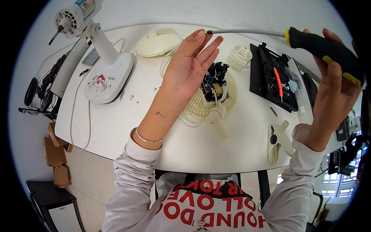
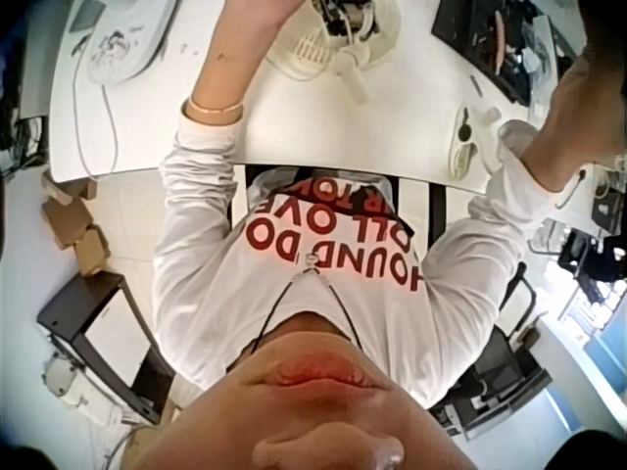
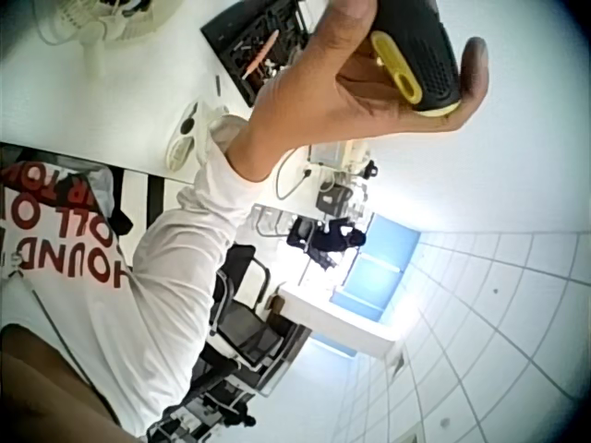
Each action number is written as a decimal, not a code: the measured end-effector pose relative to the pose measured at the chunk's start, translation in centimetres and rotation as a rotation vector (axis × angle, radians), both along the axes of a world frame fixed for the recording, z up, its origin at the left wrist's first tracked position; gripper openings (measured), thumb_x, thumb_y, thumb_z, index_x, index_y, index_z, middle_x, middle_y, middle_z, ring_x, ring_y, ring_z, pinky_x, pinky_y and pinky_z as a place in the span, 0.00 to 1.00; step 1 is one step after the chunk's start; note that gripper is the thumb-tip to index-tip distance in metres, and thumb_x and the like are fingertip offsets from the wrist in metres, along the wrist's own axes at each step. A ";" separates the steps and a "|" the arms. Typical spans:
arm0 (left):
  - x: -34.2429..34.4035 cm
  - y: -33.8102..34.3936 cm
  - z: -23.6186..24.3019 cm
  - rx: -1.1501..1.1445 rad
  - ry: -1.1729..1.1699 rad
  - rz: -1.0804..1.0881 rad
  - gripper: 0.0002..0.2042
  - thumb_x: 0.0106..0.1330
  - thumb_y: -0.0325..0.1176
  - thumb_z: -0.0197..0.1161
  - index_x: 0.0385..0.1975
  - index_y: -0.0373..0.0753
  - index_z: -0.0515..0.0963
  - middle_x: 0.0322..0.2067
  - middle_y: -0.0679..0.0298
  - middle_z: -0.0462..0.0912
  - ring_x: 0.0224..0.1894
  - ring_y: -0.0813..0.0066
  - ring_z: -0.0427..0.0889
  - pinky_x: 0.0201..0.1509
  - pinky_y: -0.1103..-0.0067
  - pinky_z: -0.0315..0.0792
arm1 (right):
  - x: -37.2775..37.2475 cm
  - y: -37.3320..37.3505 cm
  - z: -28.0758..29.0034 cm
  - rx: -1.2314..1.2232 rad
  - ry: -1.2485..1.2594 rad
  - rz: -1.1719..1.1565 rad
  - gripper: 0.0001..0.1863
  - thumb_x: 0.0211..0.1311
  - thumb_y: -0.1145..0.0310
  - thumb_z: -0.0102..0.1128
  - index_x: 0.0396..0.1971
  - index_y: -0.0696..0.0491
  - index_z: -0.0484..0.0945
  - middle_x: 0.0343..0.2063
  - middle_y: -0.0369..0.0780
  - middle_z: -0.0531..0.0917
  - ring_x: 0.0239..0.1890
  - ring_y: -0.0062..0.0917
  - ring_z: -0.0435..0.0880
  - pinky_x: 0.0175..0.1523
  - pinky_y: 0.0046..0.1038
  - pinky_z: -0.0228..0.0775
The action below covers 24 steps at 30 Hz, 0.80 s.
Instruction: The person uses a screwdriver to remove screws from a small white fan motor assembly on a white table. They loosen and remove several screws, then lift the motor housing away from the fan cage.
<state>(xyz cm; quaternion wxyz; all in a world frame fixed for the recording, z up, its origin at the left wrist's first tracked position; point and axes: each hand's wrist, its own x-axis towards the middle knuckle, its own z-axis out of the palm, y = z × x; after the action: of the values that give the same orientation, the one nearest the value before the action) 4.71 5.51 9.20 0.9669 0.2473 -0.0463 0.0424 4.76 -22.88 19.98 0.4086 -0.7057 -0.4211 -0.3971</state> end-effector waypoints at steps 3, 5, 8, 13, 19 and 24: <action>0.3 0.2 -0.2 0.283 -0.062 0.141 0.14 0.69 0.33 0.65 0.49 0.34 0.77 0.51 0.61 0.81 0.56 0.65 0.80 0.60 0.73 0.76 | 1.0 -0.5 0.7 0.049 0.007 -0.030 0.17 0.71 0.69 0.57 0.56 0.56 0.70 0.54 0.59 0.78 0.58 0.46 0.80 0.62 0.42 0.77; 0.7 0.6 -0.3 0.489 -0.083 0.282 0.16 0.68 0.35 0.65 0.51 0.34 0.78 0.51 0.61 0.81 0.54 0.67 0.81 0.59 0.75 0.75 | 1.5 -0.8 1.0 0.080 0.046 -0.044 0.16 0.72 0.69 0.56 0.55 0.56 0.71 0.54 0.59 0.78 0.57 0.46 0.81 0.63 0.40 0.77; 1.6 2.1 -0.2 0.860 -0.141 0.418 0.15 0.66 0.36 0.66 0.49 0.36 0.80 0.47 0.63 0.84 0.51 0.72 0.81 0.58 0.75 0.73 | 1.8 -0.8 1.3 0.037 0.168 -0.060 0.21 0.72 0.66 0.56 0.61 0.55 0.68 0.54 0.55 0.80 0.57 0.42 0.82 0.62 0.38 0.78; 2.0 4.6 -0.5 1.505 -0.257 0.400 0.11 0.60 0.32 0.69 0.40 0.36 0.84 0.38 0.63 0.87 0.44 0.73 0.83 0.54 0.75 0.75 | 2.1 0.7 0.4 -0.009 0.294 -0.137 0.29 0.70 0.63 0.59 0.67 0.53 0.64 0.51 0.50 0.82 0.53 0.35 0.85 0.58 0.35 0.81; 1.6 4.4 -1.0 1.779 -0.244 0.319 0.09 0.54 0.29 0.74 0.34 0.35 0.85 0.35 0.61 0.88 0.41 0.69 0.83 0.50 0.75 0.77 | 2.9 2.6 -0.7 0.022 0.332 -0.082 0.29 0.69 0.62 0.61 0.67 0.52 0.65 0.50 0.50 0.82 0.52 0.35 0.85 0.58 0.34 0.81; 1.4 3.2 -1.2 1.823 -0.241 0.319 0.09 0.54 0.30 0.74 0.34 0.37 0.87 0.33 0.62 0.88 0.40 0.68 0.83 0.48 0.74 0.77 | 3.7 2.6 -0.9 0.035 0.320 -0.099 0.29 0.69 0.62 0.62 0.66 0.52 0.65 0.50 0.50 0.83 0.52 0.36 0.85 0.58 0.35 0.81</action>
<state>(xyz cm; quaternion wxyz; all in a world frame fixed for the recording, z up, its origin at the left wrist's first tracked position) 6.06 8.67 8.03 0.3709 0.9080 -0.1273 0.1472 8.44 -20.27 19.05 0.4627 -0.7726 -0.3083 -0.3066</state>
